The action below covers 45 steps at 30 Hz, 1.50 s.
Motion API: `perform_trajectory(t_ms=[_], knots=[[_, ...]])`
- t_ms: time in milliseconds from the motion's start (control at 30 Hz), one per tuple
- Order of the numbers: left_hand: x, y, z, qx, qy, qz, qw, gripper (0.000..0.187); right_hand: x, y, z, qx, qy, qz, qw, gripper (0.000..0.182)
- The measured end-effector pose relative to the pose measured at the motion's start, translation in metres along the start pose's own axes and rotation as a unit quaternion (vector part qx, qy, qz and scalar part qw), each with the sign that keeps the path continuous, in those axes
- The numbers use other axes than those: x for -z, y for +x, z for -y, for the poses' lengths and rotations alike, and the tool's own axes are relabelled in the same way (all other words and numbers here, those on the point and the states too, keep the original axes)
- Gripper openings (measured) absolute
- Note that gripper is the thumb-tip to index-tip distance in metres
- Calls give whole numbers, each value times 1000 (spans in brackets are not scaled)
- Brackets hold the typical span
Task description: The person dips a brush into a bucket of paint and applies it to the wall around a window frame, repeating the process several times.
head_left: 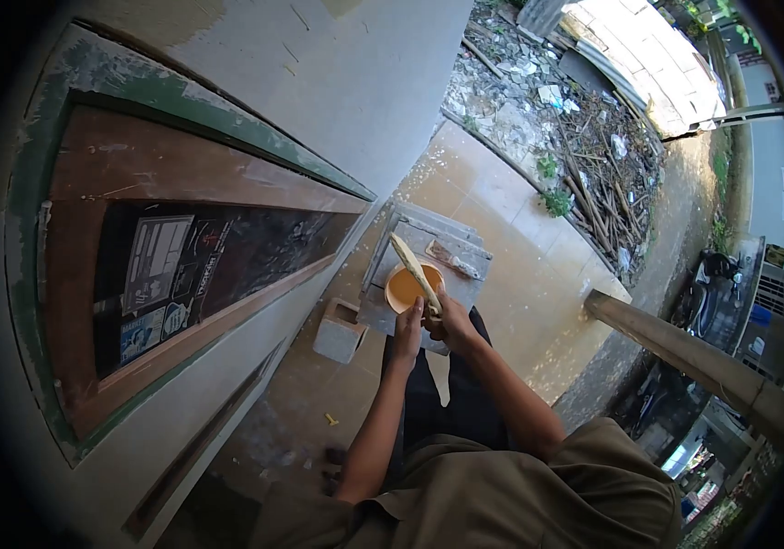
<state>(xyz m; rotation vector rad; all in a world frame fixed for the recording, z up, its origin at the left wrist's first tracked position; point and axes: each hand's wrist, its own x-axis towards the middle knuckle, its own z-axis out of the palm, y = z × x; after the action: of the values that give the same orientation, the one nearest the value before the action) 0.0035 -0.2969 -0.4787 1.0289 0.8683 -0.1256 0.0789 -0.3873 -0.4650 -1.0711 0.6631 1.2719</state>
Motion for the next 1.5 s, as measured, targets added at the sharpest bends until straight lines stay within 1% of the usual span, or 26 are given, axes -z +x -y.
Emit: perform_trajectory(t_ms=[100, 167, 267, 333, 367, 500, 567, 600, 667, 700, 733, 800, 867, 900, 967, 1000, 1067, 1100, 1133, 1200, 1267, 1367, 1400, 1433, 1467, 1500], knots=[[1, 6, 9, 18, 2, -15, 1000, 43, 9, 16, -7, -35, -15, -15, 999, 49], [5, 16, 18, 24, -3, -23, 999, 43, 14, 26, -10, -22, -8, 2, 1000, 54], [18, 31, 38, 64, 0, -21, 998, 47, 20, 38, -13, -45, -7, -2, 999, 54], [25, 42, 54, 61, 25, 12, 998, 42, 22, 45, -10, -53, -11, -5, 999, 55], [23, 44, 51, 73, 6, 11, 997, 35, 24, 48, -11, -54, -15, -4, 998, 55], [12, 49, 41, 59, -13, -6, 998, 29, 33, 61, -13, -39, -39, 5, 998, 57], [12, 53, 44, 58, -7, -20, 998, 25, 33, 63, -13, -20, -105, -5, 994, 61], [14, 54, 47, 59, -8, -19, 998, 25, 35, 64, -11, -21, -106, -7, 994, 61], [19, 56, 51, 74, -2, -5, 997, 24, 42, 64, -5, -75, -199, 12, 977, 71], [23, 56, 52, 75, -15, 24, 997, 25, 53, 70, -4, -76, -279, 7, 957, 81], [23, 56, 55, 75, -16, 24, 997, 25, 66, 79, -2, -76, -280, 6, 957, 81], [24, 55, 65, 79, -15, -5, 997, 26, 99, 107, -1, 27, -406, -147, 902, 80], [31, 54, 75, 85, -10, -6, 996, 28, 153, 163, -21, 117, -528, -248, 804, 57], [37, 54, 85, 109, -27, -1, 994, 29, 170, 182, -28, 115, -528, -250, 803, 57], [41, 56, 96, 140, -60, -6, 988, 28, 192, 212, -33, 186, -648, -261, 691, 36], [42, 56, 100, 142, -60, -9, 988, 28, 200, 225, -35, 184, -649, -258, 692, 36], [45, 58, 108, 132, 1, -31, 991, 27, 209, 248, -38, 202, -734, -283, 583, 34], [46, 59, 113, 135, 2, -36, 990, 27, 212, 257, -38, 186, -770, -277, 544, 28], [46, 59, 117, 117, 23, -41, 992, 27, 213, 266, -38, 185, -770, -273, 547, 28], [48, 55, 123, 105, 46, -48, 992, 27, 217, 279, -40, 187, -806, -284, 485, 22], [48, 50, 127, 104, 50, -46, 992, 28, 220, 285, -43, 188, -804, -292, 483, 20], [47, 37, 123, 103, 90, -49, 989, 23, 221, 276, -41, 191, -804, -274, 492, 25], [49, 34, 123, 103, 92, -51, 989, 23, 217, 267, -37, 182, -794, -241, 527, 27], [50, 29, 121, 108, 136, -49, 984, 21, 211, 257, -34, 172, -783, -208, 561, 30], [51, 24, 119, 112, 179, -46, 976, 18, 212, 253, -38, 173, -781, -208, 563, 30], [49, 21, 118, 92, 199, -68, 973, 16, 213, 249, -40, 166, -732, -220, 623, 33]])
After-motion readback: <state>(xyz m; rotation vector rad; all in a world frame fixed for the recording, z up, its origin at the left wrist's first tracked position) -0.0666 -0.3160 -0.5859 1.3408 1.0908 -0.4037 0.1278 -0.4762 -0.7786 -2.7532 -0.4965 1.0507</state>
